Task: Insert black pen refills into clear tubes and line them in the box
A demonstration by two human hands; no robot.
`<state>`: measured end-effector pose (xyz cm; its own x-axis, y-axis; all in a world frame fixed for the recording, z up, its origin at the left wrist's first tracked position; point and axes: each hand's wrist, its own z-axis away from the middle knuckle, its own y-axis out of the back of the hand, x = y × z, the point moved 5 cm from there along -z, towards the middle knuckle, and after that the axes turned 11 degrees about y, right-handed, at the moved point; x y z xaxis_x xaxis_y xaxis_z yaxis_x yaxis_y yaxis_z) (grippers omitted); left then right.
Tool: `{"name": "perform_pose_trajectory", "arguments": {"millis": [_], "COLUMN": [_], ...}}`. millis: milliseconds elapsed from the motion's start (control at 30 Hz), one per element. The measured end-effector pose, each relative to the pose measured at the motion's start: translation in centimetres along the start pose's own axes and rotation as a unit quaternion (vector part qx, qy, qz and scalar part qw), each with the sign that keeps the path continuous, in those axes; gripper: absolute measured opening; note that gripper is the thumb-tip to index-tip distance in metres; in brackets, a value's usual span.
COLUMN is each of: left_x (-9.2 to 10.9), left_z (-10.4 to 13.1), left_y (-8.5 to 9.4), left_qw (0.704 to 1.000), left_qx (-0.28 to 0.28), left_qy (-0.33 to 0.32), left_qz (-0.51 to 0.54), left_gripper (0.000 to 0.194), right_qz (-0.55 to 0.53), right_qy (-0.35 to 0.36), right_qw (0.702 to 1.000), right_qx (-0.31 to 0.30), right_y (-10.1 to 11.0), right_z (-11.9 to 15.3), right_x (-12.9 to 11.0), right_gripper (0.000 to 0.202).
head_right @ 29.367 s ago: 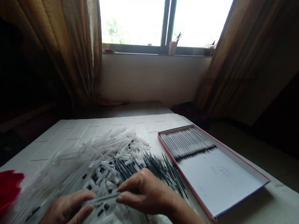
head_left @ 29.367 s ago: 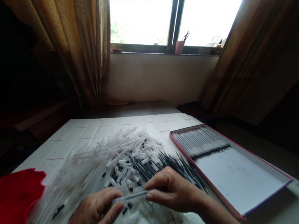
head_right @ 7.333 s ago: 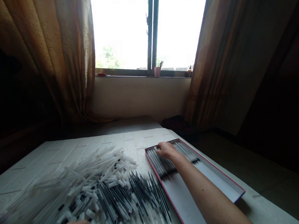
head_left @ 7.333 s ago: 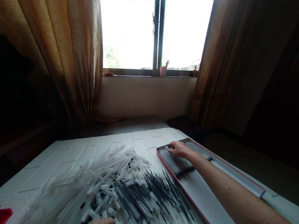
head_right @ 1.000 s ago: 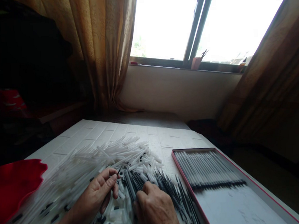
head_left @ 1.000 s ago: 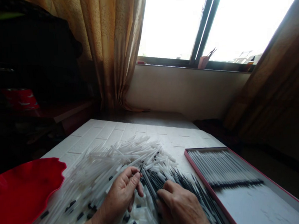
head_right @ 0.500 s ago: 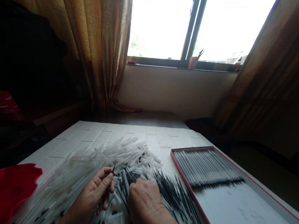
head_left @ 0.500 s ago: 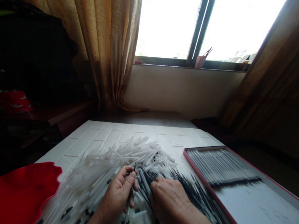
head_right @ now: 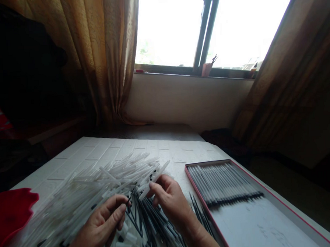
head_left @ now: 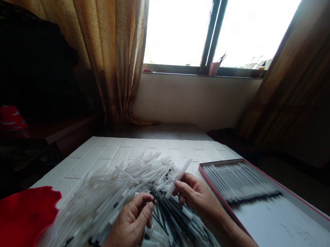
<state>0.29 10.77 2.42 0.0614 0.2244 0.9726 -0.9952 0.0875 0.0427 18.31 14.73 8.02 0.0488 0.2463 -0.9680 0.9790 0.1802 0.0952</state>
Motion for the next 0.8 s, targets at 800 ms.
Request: {"name": "perform_pose_trajectory", "arguments": {"millis": [800], "left_x": [0.9], "left_z": [1.0], "left_y": [0.8], "left_qw": [0.993], "left_qx": [0.016], "left_qy": [0.087], "left_qz": [0.078], "left_gripper": [0.069], "right_qz": [-0.212], "right_qy": [-0.14], "right_qw": [0.967], "right_qx": [-0.003], "right_y": [-4.6], "right_z": [1.7], "right_x": [3.2], "right_gripper": [0.028]}}
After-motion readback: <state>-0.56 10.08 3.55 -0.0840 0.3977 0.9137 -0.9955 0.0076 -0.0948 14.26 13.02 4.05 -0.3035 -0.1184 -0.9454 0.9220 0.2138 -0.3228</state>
